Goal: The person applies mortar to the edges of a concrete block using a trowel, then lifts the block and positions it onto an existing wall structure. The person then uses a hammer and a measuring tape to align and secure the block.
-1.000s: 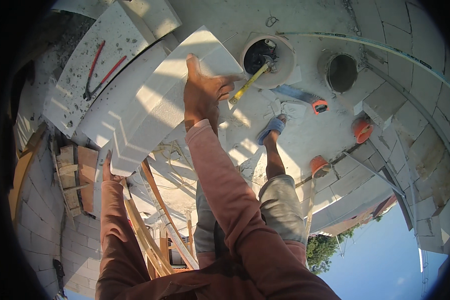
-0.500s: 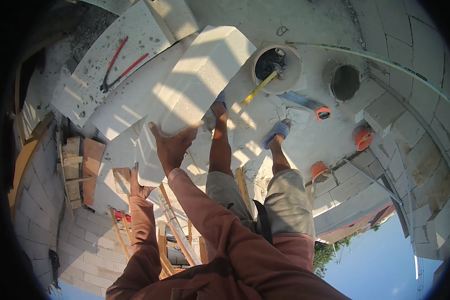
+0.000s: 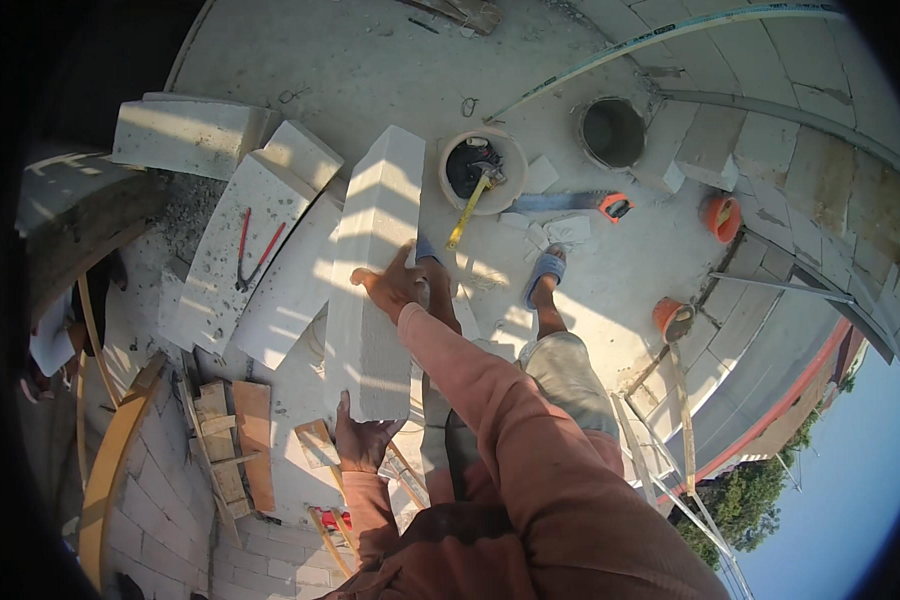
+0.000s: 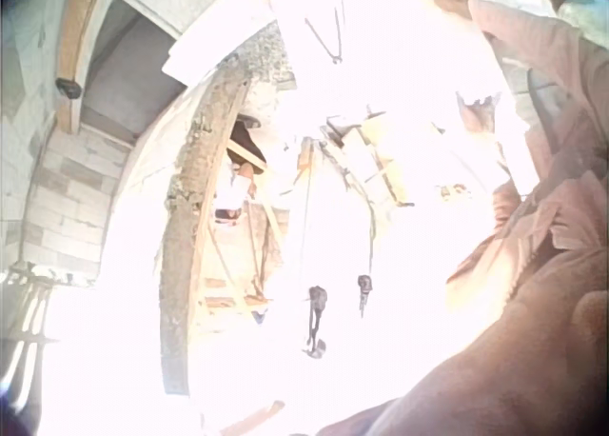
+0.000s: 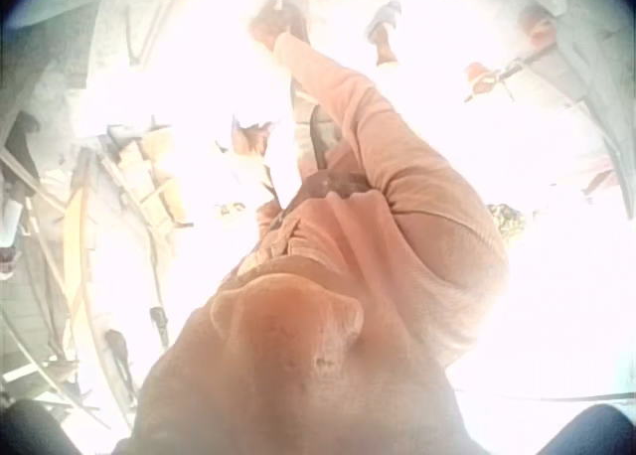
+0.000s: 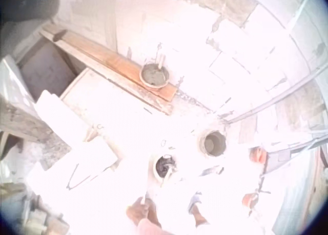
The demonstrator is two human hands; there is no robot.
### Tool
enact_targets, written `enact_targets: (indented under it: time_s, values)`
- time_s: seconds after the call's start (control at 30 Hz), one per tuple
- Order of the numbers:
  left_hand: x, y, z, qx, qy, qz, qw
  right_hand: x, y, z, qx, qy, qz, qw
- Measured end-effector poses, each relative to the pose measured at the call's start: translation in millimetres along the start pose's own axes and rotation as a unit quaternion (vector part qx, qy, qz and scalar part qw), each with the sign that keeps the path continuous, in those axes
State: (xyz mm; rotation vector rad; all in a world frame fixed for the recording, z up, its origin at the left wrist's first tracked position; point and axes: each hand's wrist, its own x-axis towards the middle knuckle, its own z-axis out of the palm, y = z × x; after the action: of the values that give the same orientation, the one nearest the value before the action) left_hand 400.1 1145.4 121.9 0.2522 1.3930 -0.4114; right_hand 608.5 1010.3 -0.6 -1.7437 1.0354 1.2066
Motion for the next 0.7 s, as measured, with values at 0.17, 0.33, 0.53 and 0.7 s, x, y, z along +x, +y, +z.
enact_targets:
  time_s: [0.17, 0.33, 0.53, 0.7]
  values:
    - [-94, -26, 42, 0.246, -0.045, -0.098, 0.963, -38, 12, -108, 0.012, -0.008, 0.027, 1.0]
    - [-28, 14, 43, 0.579, 0.048, 0.083, 0.81, -121, 36, -203, -0.058, 0.051, -0.056, 0.995]
    - [143, -106, 216, 0.407, -0.156, 0.018, 0.9, -177, 126, -283, -0.135, 0.235, -0.231, 0.934]
    - [176, -244, 259, 0.331, -0.232, -0.078, 0.911, -212, 236, -351, -0.137, 0.336, -0.321, 0.875]
